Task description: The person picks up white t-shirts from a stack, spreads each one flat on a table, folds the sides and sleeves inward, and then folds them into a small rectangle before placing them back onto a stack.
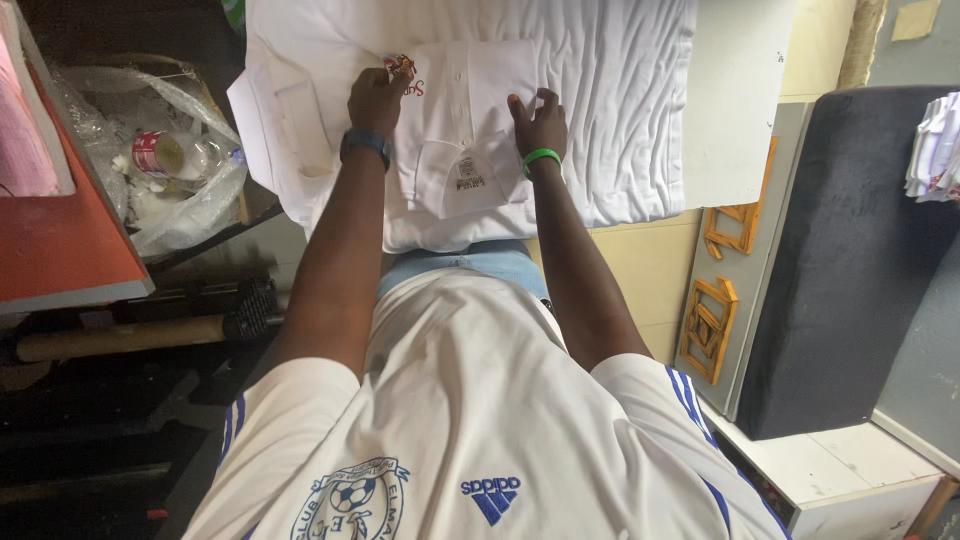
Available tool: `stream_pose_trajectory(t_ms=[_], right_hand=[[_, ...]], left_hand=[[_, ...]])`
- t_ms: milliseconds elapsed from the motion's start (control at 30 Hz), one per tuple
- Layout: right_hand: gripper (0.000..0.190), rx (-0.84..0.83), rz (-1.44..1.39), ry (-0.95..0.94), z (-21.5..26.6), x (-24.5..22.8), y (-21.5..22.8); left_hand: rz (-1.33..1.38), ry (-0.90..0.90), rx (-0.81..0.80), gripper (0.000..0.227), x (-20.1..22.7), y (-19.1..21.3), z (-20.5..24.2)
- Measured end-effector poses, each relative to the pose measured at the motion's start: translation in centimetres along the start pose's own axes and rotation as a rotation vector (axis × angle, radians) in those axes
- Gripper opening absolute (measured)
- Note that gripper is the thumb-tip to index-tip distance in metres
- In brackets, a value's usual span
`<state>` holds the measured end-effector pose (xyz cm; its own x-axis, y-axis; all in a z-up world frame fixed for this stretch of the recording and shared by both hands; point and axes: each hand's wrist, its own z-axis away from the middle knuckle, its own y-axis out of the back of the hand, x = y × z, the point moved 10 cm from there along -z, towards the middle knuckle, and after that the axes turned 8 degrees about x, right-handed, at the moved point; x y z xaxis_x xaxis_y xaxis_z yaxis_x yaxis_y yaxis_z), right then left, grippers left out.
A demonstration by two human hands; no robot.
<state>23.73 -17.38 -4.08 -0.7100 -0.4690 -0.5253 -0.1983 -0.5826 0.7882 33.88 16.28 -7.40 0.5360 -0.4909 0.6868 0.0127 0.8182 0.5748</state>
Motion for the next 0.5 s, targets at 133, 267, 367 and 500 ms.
stream_pose_trajectory(t_ms=[133,267,367,500], right_hand=[[0.060,-0.004,-0.048,0.116,-3.9,-0.8,-0.8],[0.053,-0.013,-0.088,0.112,-7.8,-2.0,-2.4],[0.042,0.060,-0.067,0.272,-10.5,-0.9,-4.3],[0.040,0.086,-0.147,0.208,-9.2,-1.2,-4.0]], left_hand=[[0.161,0.061,0.033,0.028,-2.8,-1.7,-4.1],[0.228,-0.024,0.116,0.015,-2.2,-0.1,-3.5],[0.205,-0.147,0.199,0.011,-2.5,-0.1,-2.9],[0.091,-0.181,0.198,0.018,-1.9,-0.1,-3.3]])
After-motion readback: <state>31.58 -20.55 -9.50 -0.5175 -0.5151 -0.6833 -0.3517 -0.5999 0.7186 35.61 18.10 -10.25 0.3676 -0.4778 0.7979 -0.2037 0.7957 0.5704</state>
